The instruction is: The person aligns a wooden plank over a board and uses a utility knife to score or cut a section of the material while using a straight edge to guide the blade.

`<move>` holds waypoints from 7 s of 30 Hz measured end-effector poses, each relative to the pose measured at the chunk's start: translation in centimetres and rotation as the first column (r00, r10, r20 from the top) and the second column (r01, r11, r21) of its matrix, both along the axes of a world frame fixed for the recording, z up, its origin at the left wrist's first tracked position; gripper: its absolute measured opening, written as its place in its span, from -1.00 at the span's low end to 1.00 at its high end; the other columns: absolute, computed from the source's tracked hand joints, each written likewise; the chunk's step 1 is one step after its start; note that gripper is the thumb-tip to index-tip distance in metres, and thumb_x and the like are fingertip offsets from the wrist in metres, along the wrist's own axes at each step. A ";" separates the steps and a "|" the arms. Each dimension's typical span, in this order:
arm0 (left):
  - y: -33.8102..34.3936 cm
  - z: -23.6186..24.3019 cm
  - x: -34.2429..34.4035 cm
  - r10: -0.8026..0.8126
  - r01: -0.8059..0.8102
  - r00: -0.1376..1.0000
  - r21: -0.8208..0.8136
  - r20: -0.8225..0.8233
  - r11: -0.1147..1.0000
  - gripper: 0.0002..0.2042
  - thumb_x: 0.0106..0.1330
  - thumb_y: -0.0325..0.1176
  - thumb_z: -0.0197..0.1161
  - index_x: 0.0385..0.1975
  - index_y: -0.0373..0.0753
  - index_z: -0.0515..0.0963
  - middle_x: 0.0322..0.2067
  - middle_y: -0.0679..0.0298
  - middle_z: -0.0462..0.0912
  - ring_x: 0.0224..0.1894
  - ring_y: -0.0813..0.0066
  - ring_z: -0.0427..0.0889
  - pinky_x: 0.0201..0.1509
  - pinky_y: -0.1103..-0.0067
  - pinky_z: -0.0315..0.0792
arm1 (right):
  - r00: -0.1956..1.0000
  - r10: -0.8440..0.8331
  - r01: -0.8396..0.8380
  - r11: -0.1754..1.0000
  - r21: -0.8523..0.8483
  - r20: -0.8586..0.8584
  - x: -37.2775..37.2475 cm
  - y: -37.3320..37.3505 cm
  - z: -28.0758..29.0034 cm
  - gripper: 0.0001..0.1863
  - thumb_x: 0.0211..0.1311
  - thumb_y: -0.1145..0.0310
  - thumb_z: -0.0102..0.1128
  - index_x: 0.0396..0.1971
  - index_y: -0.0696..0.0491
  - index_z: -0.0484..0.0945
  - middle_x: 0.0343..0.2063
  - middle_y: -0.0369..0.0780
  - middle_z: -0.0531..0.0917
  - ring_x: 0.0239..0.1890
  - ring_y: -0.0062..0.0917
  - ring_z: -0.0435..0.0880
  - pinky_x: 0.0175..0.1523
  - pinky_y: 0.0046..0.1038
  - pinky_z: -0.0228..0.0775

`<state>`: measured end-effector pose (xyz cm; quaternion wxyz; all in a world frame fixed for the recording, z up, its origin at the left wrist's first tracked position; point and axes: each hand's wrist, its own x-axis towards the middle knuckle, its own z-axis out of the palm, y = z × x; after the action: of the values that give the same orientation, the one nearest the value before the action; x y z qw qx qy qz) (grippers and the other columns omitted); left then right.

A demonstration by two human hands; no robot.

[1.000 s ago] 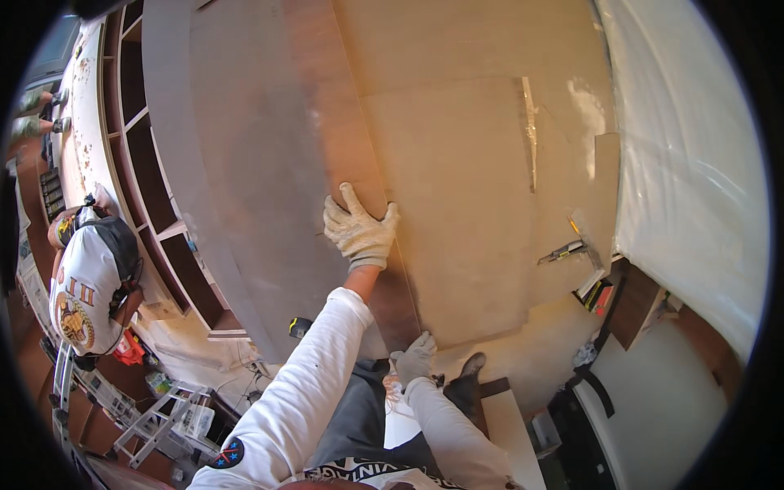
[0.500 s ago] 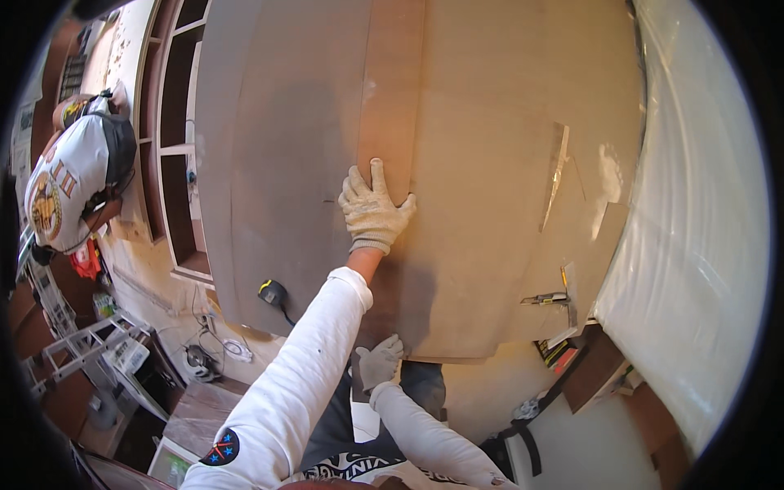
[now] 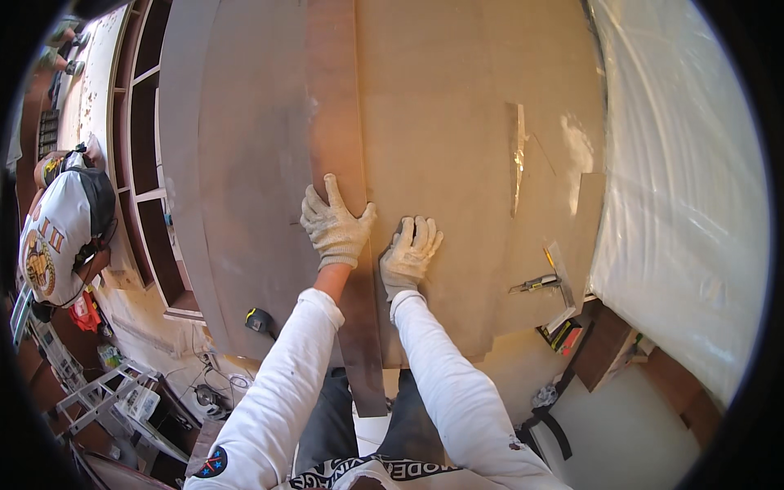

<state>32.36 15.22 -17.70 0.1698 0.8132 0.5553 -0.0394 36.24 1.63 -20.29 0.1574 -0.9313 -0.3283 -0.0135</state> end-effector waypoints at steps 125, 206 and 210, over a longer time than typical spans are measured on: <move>0.7 2.8 1.7 0.048 -0.051 0.999 -0.125 -0.027 0.991 -0.05 0.19 0.04 0.47 0.52 -0.20 0.15 0.48 -0.24 0.11 0.47 -0.19 0.19 0.43 0.03 0.24 | 0.997 -0.038 0.039 0.999 0.013 -0.064 -0.7 0.1 -0.2 -0.56 0.24 0.41 0.22 0.14 0.08 0.51 0.18 -0.08 0.45 0.38 -0.04 0.30 0.48 0.20 0.03; -18.7 4.0 -32.4 -0.522 0.491 0.849 -0.486 0.081 0.723 -0.27 0.41 -0.24 0.27 0.55 -0.19 0.15 0.57 -0.33 -0.23 0.58 -0.32 -0.01 0.59 0.20 0.10 | 0.217 -0.515 0.409 0.819 -0.402 -0.829 -34.6 -33.8 9.3 -0.37 0.40 -0.13 0.15 0.19 0.11 0.53 0.06 0.15 0.67 0.17 0.07 0.62 0.25 -0.07 0.43; -18.9 4.3 -32.2 -0.522 0.503 0.847 -0.475 0.102 0.722 -0.30 0.40 -0.27 0.27 0.53 -0.19 0.20 0.57 -0.31 -0.20 0.57 -0.29 0.01 0.58 0.21 0.13 | 0.277 -0.514 0.452 0.815 -0.362 -0.812 -35.8 -33.9 8.5 -0.34 0.40 -0.15 0.15 0.19 0.14 0.52 0.07 0.16 0.66 0.17 0.09 0.61 0.26 -0.06 0.42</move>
<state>0.15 -3.64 -13.40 0.3393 0.8645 0.2842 -0.2382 0.46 -32.31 -11.80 0.2646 -0.8546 0.1008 0.4354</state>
